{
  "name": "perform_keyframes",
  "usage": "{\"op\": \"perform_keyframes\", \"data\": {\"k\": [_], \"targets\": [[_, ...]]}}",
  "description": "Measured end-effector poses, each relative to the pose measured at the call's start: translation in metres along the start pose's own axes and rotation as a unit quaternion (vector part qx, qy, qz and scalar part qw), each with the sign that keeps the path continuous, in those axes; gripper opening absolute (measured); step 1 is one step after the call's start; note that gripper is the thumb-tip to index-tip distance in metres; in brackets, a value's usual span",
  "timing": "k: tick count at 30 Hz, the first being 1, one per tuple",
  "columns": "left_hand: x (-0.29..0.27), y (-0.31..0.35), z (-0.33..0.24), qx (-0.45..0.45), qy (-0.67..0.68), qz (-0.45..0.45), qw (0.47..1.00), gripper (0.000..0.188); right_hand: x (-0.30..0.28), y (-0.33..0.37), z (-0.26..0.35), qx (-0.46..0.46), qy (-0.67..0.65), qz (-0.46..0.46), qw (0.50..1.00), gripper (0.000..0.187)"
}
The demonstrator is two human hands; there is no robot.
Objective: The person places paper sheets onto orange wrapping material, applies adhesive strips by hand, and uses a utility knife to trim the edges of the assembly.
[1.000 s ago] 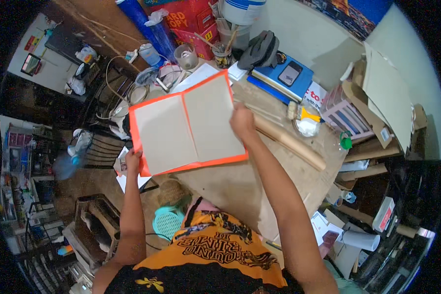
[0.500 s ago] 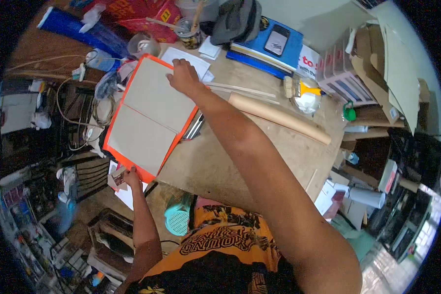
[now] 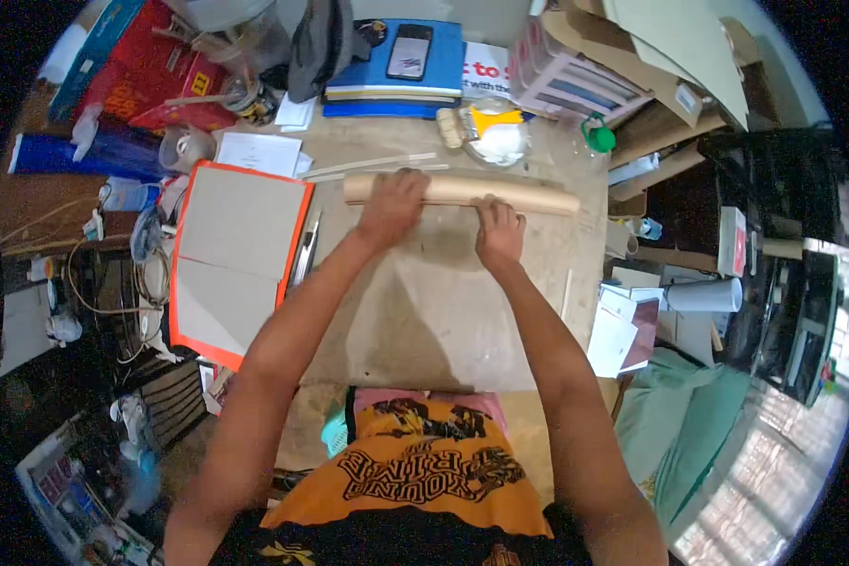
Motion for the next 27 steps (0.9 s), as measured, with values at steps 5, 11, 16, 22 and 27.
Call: {"op": "perform_keyframes", "data": {"k": [5, 11, 16, 22, 27], "targets": [[0.060, -0.061, 0.005, -0.051, -0.014, 0.204, 0.977, 0.042, -0.007, -0.019, -0.023, 0.018, -0.006, -0.025, 1.000, 0.039], [0.071, -0.052, -0.008, -0.050, -0.010, 0.231, 0.972, 0.045, -0.003, -0.007, -0.037, -0.032, -0.012, 0.012, 0.999, 0.027], [0.064, 0.031, -0.046, -0.046, 0.024, 0.258, 0.965, 0.051, -0.037, 0.066, -0.012, -0.115, -0.058, 0.007, 0.992, 0.025], [0.055, 0.161, -0.093, -0.044, 0.163, 0.335, 0.927, 0.062, -0.050, 0.198, 0.039, -0.215, -0.099, -0.005, 0.972, 0.027], [0.069, 0.201, -0.109, -0.026, 0.147, 0.348, 0.925, 0.062, -0.028, 0.247, 0.059, -0.161, -0.091, 0.061, 0.981, 0.027]]}}
Point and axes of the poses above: each hand's wrist, its own y-axis away from the middle knuckle, its own x-axis out of the palm, z = x × y, the point moved 8 cm from there along -y, towards the middle knuckle, and after that the axes turned 7 degrees about z, right-handed, at the moved point
